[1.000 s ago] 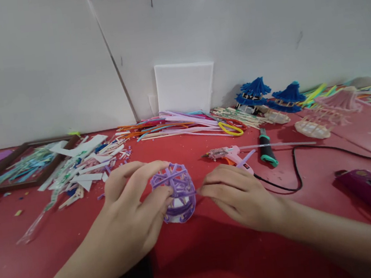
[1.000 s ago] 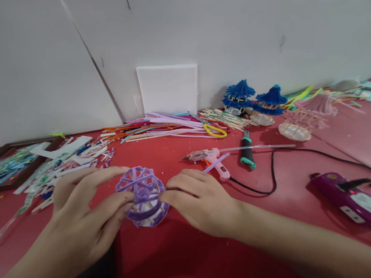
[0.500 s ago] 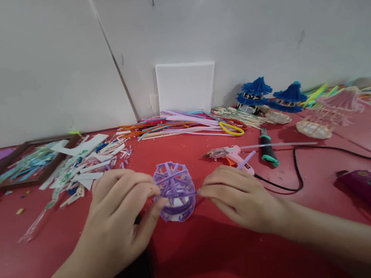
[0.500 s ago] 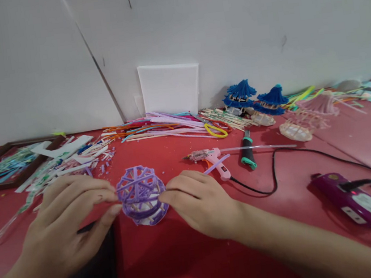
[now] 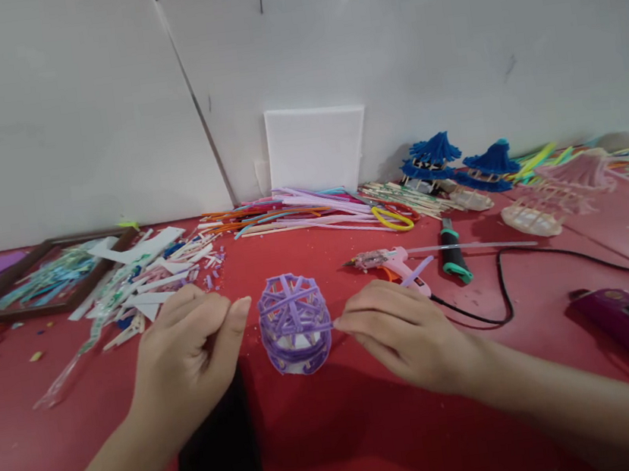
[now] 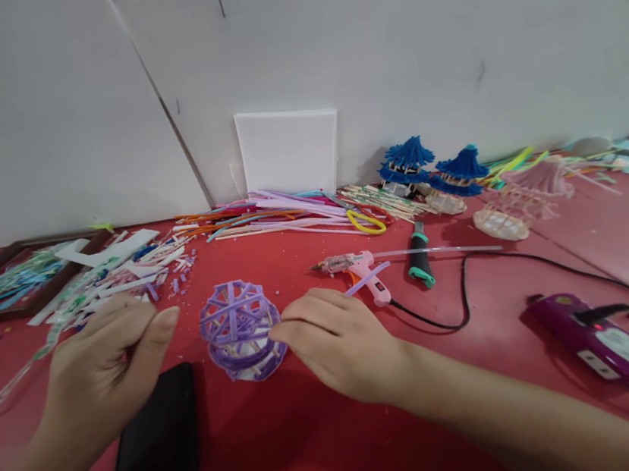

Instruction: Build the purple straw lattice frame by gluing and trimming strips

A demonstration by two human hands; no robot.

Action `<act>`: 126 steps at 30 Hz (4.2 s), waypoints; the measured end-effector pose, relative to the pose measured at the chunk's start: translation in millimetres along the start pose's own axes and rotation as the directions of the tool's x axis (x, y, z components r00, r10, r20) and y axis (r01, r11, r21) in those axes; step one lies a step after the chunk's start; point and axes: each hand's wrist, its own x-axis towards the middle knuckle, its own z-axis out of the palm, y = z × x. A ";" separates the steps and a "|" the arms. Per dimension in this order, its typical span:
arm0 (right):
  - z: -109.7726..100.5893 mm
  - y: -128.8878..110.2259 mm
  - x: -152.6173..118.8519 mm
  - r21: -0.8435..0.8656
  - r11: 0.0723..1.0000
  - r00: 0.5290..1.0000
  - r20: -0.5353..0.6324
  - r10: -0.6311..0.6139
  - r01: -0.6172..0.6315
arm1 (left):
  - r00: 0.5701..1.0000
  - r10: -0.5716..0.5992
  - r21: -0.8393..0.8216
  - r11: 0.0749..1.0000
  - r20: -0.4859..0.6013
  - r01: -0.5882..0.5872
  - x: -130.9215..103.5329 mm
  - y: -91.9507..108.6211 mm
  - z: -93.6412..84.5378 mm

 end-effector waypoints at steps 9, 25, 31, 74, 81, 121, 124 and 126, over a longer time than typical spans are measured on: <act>2.9 1.0 -2.6 0.028 1.000 1.000 -0.010 -0.001 0.001 | 0.998 -0.025 -0.011 1.000 0.056 0.026 5.6 -1.6 5.2; 1.2 -0.6 -0.2 -0.041 0.999 0.998 -0.045 -0.032 0.030 | 0.924 -0.377 -0.172 0.916 -0.057 0.363 0.4 -3.5 2.6; 1.4 0.0 1.0 -0.052 0.998 0.998 -0.059 -0.035 0.032 | 0.935 -0.348 -0.102 0.935 -0.075 0.339 5.5 -14.9 5.1; 4.0 12.3 7.0 0.203 0.979 1.000 -0.007 0.016 -0.014 | 0.860 -0.337 -0.622 0.594 0.384 0.511 -12.2 10.7 31.1; 6.8 12.0 8.2 0.288 0.939 0.982 0.013 0.191 -0.187 | 0.858 -0.320 -0.608 0.608 0.401 0.511 -6.9 8.4 30.8; 5.0 18.1 20.1 0.219 0.971 0.993 0.082 0.083 -0.099 | 0.918 -0.096 -0.609 0.721 0.384 0.331 20.8 -1.4 20.3; 4.7 10.4 20.2 0.175 0.977 0.990 0.088 0.110 -0.125 | 0.969 0.022 -0.454 0.886 0.246 0.095 16.5 7.1 14.2; 4.6 6.7 19.9 0.125 0.983 0.986 0.116 0.116 -0.131 | 0.972 0.126 -0.336 0.940 0.197 -0.054 14.1 14.9 10.5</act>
